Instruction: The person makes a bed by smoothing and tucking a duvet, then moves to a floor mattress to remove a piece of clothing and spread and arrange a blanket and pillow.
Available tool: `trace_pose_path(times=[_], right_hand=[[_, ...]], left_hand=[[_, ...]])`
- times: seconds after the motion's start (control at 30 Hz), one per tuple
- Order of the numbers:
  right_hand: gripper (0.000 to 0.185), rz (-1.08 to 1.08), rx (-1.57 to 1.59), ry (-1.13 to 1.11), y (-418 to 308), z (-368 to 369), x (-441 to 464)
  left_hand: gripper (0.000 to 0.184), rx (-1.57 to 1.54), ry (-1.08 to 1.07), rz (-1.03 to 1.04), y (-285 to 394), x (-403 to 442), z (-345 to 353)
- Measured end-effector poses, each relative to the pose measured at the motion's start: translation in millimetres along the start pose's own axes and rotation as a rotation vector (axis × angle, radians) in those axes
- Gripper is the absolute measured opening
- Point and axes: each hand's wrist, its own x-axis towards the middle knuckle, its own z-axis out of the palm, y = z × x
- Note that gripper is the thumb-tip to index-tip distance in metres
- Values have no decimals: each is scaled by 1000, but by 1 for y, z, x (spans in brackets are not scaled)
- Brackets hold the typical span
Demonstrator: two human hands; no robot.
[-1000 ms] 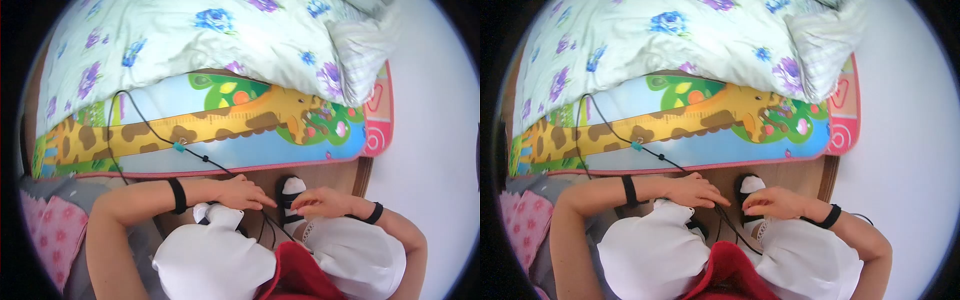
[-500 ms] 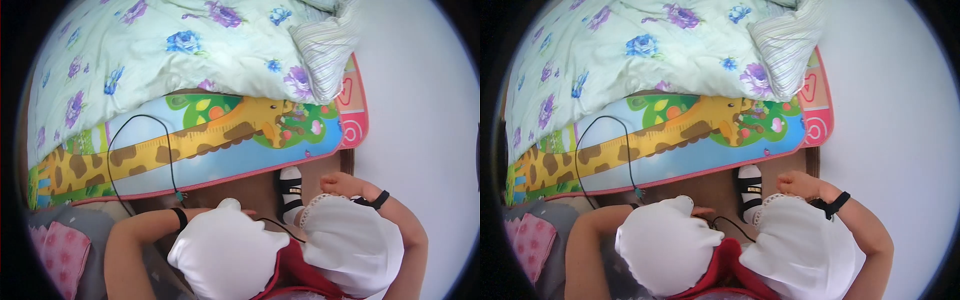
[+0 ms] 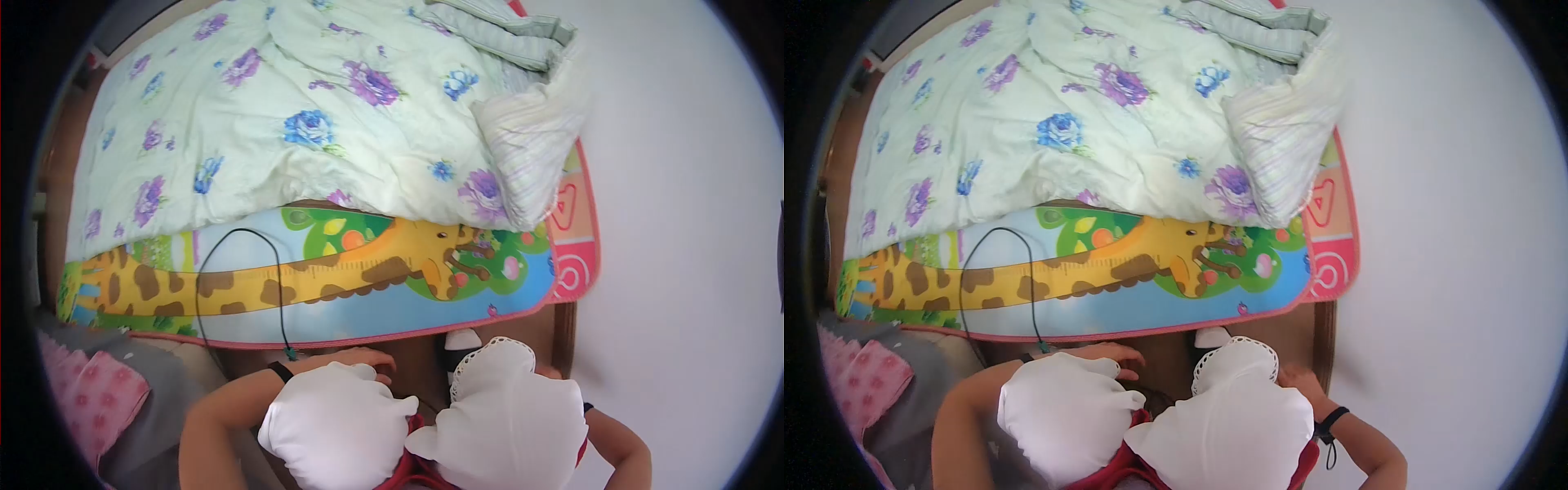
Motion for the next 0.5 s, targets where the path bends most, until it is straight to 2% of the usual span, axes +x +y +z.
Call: trace_pose_path(times=[0.03,0.07,0.13,0.2,0.27,0.3,0.33,0.37,0.4,0.43,0.5], right_hand=[[23,-212,-105,322,0,-22,18],[28,-323,-137,498,-4,-47,44],[31,-572,-337,548,-4,-82,106],[45,-871,-455,642,-34,-128,156],[58,-989,-348,506,-81,-152,188],[65,-1038,-301,427,-98,-157,197],[69,-1092,-329,395,-107,-156,204],[75,-1140,-358,360,-114,-152,210],[80,-1184,-386,323,-119,-146,214],[79,-1183,-312,300,-118,-141,221],[76,-1170,-174,254,-104,-132,240]], left_hand=[[30,26,-29,-25,-9,1,19],[30,62,-51,-75,-19,4,42],[31,180,-70,-228,-46,13,89],[31,294,-110,-409,-75,12,130],[32,370,-156,-547,-89,-4,156],[33,408,-116,-553,-84,-20,159],[33,443,-44,-533,-78,-36,161],[37,502,223,-422,-75,-54,160],[38,526,62,-455,-65,-64,150],[44,579,35,-476,-61,-71,151],[36,669,68,-545,-72,-89,166]])
